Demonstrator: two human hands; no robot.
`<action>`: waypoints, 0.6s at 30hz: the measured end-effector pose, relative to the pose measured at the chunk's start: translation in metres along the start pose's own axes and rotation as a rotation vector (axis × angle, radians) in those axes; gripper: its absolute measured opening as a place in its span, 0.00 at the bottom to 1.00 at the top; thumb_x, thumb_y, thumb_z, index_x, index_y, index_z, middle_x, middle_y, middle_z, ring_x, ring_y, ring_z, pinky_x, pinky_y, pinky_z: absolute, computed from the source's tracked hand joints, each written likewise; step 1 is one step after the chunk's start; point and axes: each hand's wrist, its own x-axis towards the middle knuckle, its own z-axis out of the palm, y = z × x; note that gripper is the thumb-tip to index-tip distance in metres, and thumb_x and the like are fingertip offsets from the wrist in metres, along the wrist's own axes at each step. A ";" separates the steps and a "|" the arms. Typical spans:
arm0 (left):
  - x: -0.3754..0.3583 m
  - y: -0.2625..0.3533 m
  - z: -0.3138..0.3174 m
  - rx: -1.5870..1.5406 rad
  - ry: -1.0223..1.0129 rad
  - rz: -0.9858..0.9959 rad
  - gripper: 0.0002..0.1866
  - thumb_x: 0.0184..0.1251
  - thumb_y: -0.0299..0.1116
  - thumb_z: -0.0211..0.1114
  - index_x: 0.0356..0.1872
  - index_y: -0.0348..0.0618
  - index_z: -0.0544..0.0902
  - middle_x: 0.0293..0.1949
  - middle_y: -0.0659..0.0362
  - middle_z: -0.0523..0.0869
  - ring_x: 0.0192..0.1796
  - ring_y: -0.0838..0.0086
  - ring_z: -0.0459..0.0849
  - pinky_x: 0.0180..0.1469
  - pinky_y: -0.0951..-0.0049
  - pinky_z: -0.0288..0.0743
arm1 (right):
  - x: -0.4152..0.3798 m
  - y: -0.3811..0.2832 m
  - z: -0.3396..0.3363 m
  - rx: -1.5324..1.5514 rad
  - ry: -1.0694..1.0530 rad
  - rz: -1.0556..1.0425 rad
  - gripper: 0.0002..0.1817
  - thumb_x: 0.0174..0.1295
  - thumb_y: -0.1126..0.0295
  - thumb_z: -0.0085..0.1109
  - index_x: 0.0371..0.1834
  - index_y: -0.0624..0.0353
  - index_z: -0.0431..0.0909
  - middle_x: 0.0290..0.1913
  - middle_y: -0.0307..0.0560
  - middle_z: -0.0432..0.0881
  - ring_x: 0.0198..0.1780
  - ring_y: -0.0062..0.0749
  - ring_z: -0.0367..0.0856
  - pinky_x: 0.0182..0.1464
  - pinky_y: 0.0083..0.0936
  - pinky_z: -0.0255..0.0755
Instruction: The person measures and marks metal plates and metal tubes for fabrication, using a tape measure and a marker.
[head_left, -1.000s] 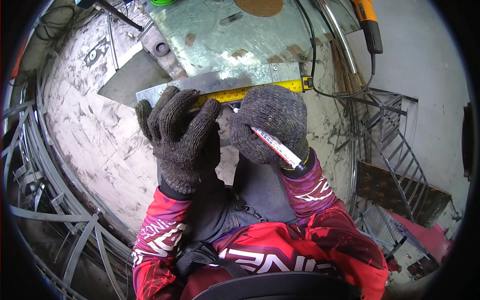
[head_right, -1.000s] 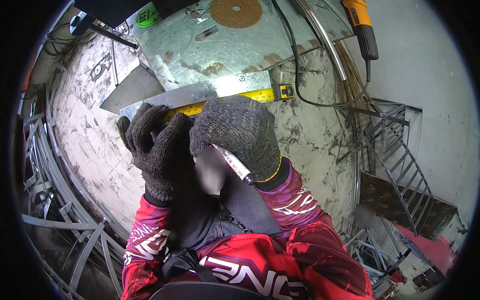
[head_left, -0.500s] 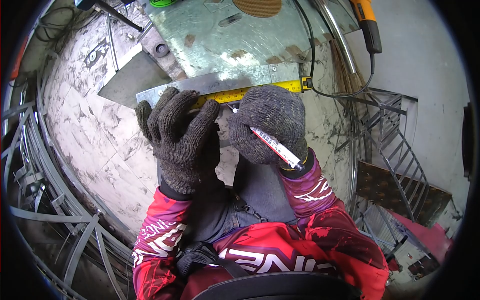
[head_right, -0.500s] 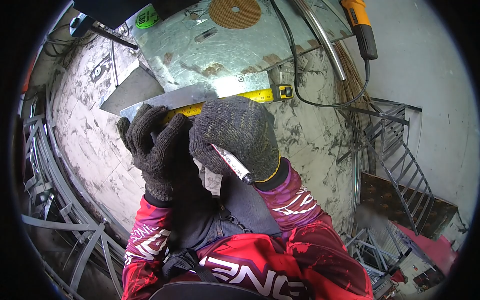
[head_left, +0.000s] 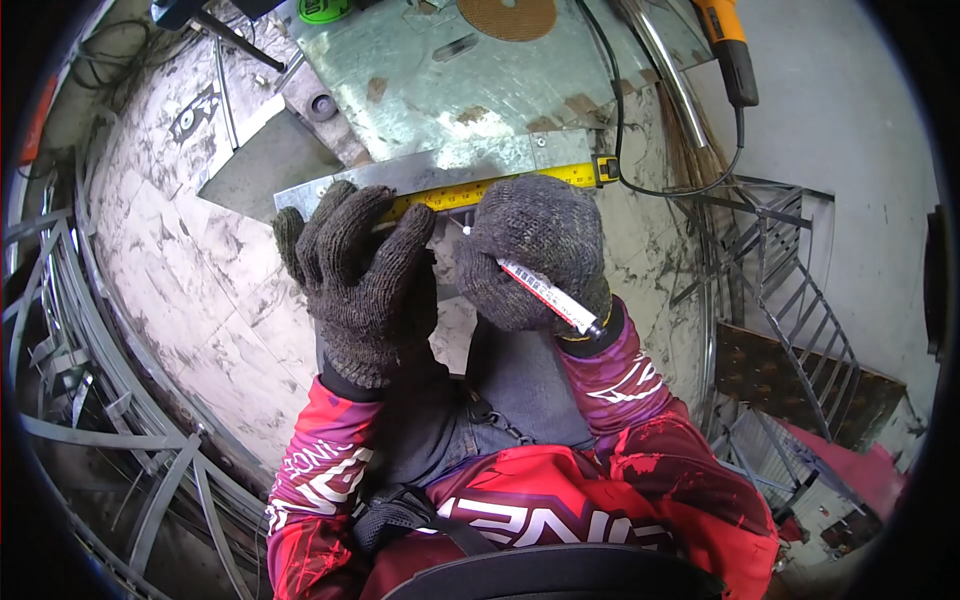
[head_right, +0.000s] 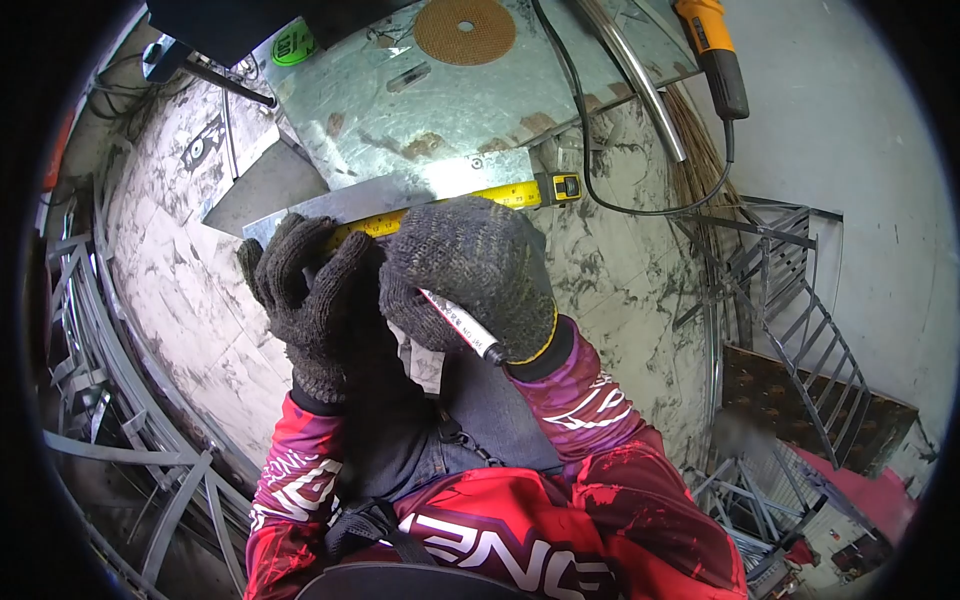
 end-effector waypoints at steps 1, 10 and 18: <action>0.000 0.000 0.000 -0.008 0.002 0.003 0.24 0.56 0.30 0.72 0.57 0.58 0.90 0.63 0.56 0.83 0.72 0.52 0.76 0.81 0.39 0.52 | -0.001 0.000 -0.001 0.013 0.016 -0.014 0.12 0.54 0.66 0.76 0.40 0.50 0.84 0.40 0.48 0.87 0.41 0.47 0.88 0.44 0.43 0.81; 0.004 -0.004 0.004 0.009 0.055 0.077 0.23 0.57 0.30 0.71 0.57 0.56 0.88 0.61 0.54 0.84 0.70 0.52 0.79 0.81 0.39 0.53 | -0.024 0.036 -0.055 0.001 0.435 0.305 0.16 0.71 0.73 0.68 0.59 0.62 0.83 0.46 0.47 0.90 0.50 0.36 0.87 0.58 0.35 0.80; 0.033 0.000 -0.023 -0.074 -0.056 0.076 0.12 0.58 0.31 0.73 0.45 0.48 0.88 0.49 0.54 0.87 0.55 0.52 0.83 0.61 0.50 0.75 | -0.081 0.111 -0.014 0.253 0.136 0.519 0.37 0.50 0.80 0.72 0.69 0.58 0.76 0.64 0.53 0.82 0.67 0.43 0.80 0.72 0.37 0.73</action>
